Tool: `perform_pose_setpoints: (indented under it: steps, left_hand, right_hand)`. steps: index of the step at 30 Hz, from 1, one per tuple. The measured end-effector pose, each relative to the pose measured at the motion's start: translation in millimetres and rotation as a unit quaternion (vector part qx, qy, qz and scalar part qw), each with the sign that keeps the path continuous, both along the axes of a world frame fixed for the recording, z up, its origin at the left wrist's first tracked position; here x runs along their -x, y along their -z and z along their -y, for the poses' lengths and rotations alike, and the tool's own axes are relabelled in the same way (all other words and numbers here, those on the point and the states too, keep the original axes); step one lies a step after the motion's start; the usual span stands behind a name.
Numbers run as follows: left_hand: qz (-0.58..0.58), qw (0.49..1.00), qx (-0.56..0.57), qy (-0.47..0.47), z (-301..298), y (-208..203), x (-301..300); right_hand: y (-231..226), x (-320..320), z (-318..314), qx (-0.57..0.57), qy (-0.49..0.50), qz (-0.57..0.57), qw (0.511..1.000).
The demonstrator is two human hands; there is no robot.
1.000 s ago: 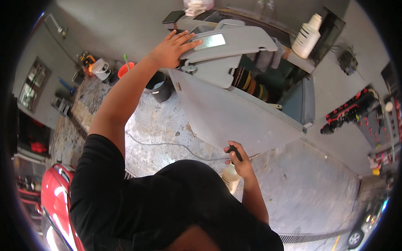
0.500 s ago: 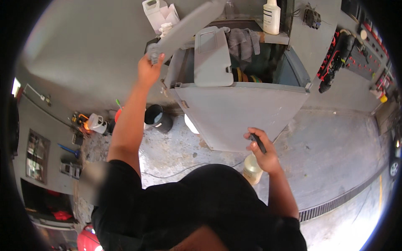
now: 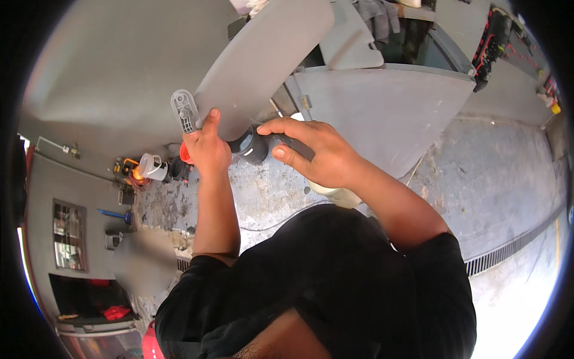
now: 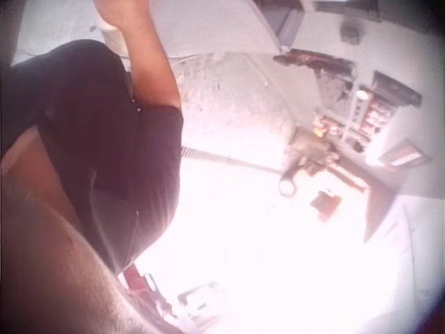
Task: The person removes a gray plastic car door panel from a red vehicle and places it on a workbench. They spray a cleaning solution onto the panel and wipe it thoroughly with a white cloth, cleaning the surface and the mirror area. The person then carries the cleaned panel back to the car.
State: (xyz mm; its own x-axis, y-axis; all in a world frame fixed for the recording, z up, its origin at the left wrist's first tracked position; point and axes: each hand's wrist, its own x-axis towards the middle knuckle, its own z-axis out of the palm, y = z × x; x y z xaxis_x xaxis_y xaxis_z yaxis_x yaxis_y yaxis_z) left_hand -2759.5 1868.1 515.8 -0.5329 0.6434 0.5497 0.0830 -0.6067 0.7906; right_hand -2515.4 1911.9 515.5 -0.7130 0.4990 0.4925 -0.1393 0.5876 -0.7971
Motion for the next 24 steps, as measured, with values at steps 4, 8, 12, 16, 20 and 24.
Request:
perform_pose_setpoints:
  steps: [4, 8, 12, 16, 20, 24]
  left_hand:
    - [-0.027, 0.998, 0.028, -0.041, 32.5, 8.8, 18.5]
    - [-0.040, 0.997, 0.023, -0.061, 48.7, 13.3, 36.3]
    - [-0.022, 0.997, 0.034, -0.073, 67.1, 9.0, 40.3]
    - [0.003, 0.999, 0.030, -0.041, 79.1, 10.7, 48.9]
    - [0.023, 1.000, 0.000, -0.015, 84.2, 18.4, 59.4]
    - [-0.002, 0.999, 0.004, -0.043, 85.8, 21.9, 68.0]
  right_hand:
    - [10.9, 21.2, 11.6, 0.004, 0.010, -0.011, 1.000]
    - [5.5, 30.0, 11.3, 0.064, -0.010, -0.017, 0.998]
    - [-4.9, 33.6, 3.1, 0.073, 0.030, 0.021, 0.997]
    - [-2.7, 34.2, -16.7, 0.076, 0.062, -0.049, 0.994]
    - [-20.7, 19.9, -34.3, 0.089, 0.058, -0.065, 0.992]
    - [-29.8, 8.0, -51.6, 0.105, 0.091, -0.082, 0.987]
